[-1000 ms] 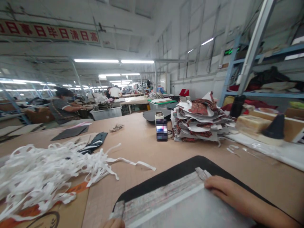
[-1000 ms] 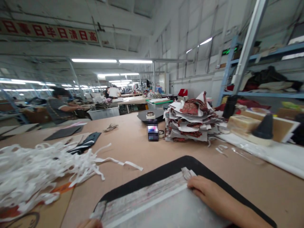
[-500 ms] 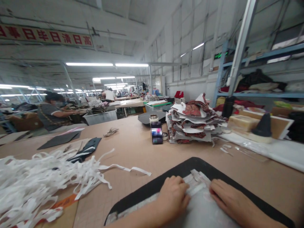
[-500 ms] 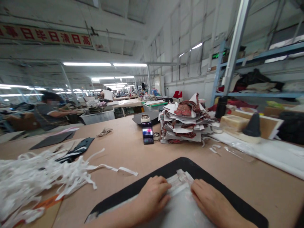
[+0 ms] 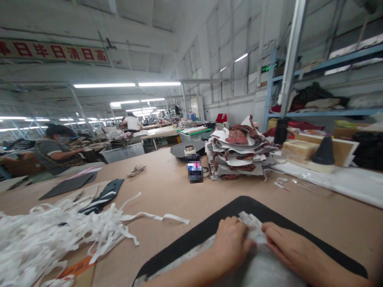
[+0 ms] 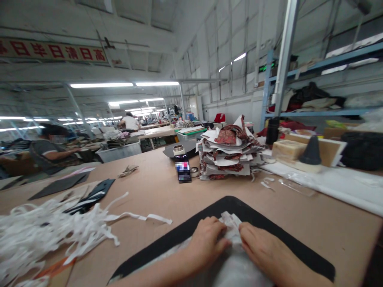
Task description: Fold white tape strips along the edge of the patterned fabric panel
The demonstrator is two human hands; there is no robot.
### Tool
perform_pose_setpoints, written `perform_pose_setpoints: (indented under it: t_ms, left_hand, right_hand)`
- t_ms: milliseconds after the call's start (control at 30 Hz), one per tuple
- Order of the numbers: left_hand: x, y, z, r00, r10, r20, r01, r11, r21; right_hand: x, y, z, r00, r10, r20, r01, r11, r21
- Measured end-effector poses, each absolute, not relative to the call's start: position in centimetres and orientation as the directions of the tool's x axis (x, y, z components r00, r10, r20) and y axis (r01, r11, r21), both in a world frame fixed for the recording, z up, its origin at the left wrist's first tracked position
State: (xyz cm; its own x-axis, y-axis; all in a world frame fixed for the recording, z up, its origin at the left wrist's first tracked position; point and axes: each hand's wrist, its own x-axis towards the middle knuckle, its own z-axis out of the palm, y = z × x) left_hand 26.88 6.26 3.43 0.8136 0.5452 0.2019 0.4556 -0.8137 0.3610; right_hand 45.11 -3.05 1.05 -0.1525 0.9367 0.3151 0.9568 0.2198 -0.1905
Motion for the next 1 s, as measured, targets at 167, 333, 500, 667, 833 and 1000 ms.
perform_pose_setpoints:
  t_ms: [167, 333, 500, 667, 833, 1000]
  left_hand:
    - [27.6, 6.6, 3.7, 0.751, 0.626, 0.210, 0.499, -0.746, 0.441]
    - [28.2, 7.0, 2.8, 0.788, 0.597, 0.149, 0.513, -0.772, 0.374]
    - [28.1, 6.0, 2.5, 0.860, 0.478, 0.181, 0.442, -0.873, 0.205]
    - [27.8, 4.6, 2.5, 0.905, 0.399, 0.145, 0.397, -0.917, 0.039]
    - [26.1, 4.2, 3.3, 0.908, 0.409, 0.094, 0.413, -0.911, -0.021]
    - [23.8, 3.8, 3.4, 0.894, 0.444, 0.061, 0.447, -0.893, -0.058]
  right_hand:
    - [44.9, -2.4, 2.6, -0.062, 0.924, 0.378, 0.917, 0.202, -0.344]
    - [44.1, -1.3, 2.2, -0.185, 0.872, 0.453, 0.934, 0.299, -0.195]
    - [43.8, -1.1, 1.5, -0.185, 0.907, 0.379, 0.928, 0.289, -0.236]
    - [44.7, -0.9, 1.8, -0.237, 0.913, 0.332, 0.890, 0.341, -0.303]
    - [44.9, -1.2, 1.8, -0.301, 0.917, 0.263, 0.905, 0.361, -0.226]
    - [44.3, -1.7, 2.3, -0.299, 0.932, 0.204, 0.917, 0.340, -0.211]
